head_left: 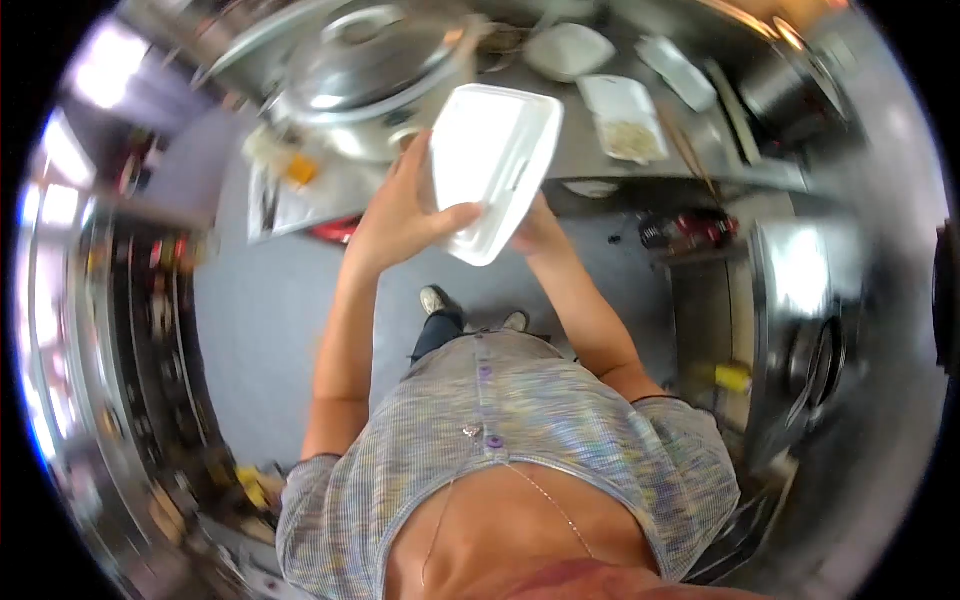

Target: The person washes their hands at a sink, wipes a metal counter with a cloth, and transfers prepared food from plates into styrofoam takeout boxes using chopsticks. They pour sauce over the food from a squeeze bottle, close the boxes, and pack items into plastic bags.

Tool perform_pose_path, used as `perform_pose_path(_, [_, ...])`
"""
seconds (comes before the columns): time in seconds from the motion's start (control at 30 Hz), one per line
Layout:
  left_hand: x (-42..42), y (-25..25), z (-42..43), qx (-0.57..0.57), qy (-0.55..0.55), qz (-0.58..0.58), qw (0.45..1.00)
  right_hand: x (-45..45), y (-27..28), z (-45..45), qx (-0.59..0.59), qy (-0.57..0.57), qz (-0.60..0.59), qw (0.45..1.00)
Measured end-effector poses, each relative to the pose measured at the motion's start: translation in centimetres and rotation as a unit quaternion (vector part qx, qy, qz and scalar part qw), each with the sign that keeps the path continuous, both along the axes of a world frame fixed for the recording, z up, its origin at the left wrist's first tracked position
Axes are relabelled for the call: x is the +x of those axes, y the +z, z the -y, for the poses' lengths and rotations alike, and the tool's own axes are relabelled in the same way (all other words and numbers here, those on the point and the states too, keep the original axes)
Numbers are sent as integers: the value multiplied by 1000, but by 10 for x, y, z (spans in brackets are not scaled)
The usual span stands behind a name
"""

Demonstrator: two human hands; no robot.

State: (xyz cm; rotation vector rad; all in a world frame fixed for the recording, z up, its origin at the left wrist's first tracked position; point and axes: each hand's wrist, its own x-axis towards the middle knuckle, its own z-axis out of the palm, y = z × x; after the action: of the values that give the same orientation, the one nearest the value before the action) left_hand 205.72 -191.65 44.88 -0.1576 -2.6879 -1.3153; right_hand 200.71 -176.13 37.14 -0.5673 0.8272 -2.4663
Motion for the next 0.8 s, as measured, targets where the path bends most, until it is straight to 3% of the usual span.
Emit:
perform_pose_path(0.03, [-3, 5, -15, -56, -17, -11, 998, -4, -12, -13, -24, 8, 6, 1000])
perform_pose_path(0.13, [-28, -5, -71, 57, -130, 5, 990, -4, -21, -67, -142, -35, 23, 989])
perform_pose_path(0.17, [-36, -11, -91, 68, -160, 23, 984, -1, -25, -88, -104, -103, -65, 987])
perform_pose_path(0.23, [-49, -18, -127, 40, -215, 72, 973, -6, -53, -127, -111, -101, 96, 984])
perform_pose_path(0.33, [-55, -46, -165, 100, -366, 134, 916, 47, -39, -173, -3, -277, 88, 957])
perform_pose_path(0.53, [-46, -42, -266, 60, -616, 136, 773, 130, -37, -227, -77, -483, 22, 872])
perform_pose_path(0.7, [-32, -45, -287, 67, -667, 214, 711, 165, -35, -211, -93, -576, 53, 811])
perform_pose_path(0.77, [-31, -55, -286, 95, -640, 234, 725, 167, -66, -210, 135, -663, -45, 735])
perform_pose_path(0.8, [-28, -52, -285, 112, -629, 235, 733, 168, -60, -205, 96, -665, -53, 739])
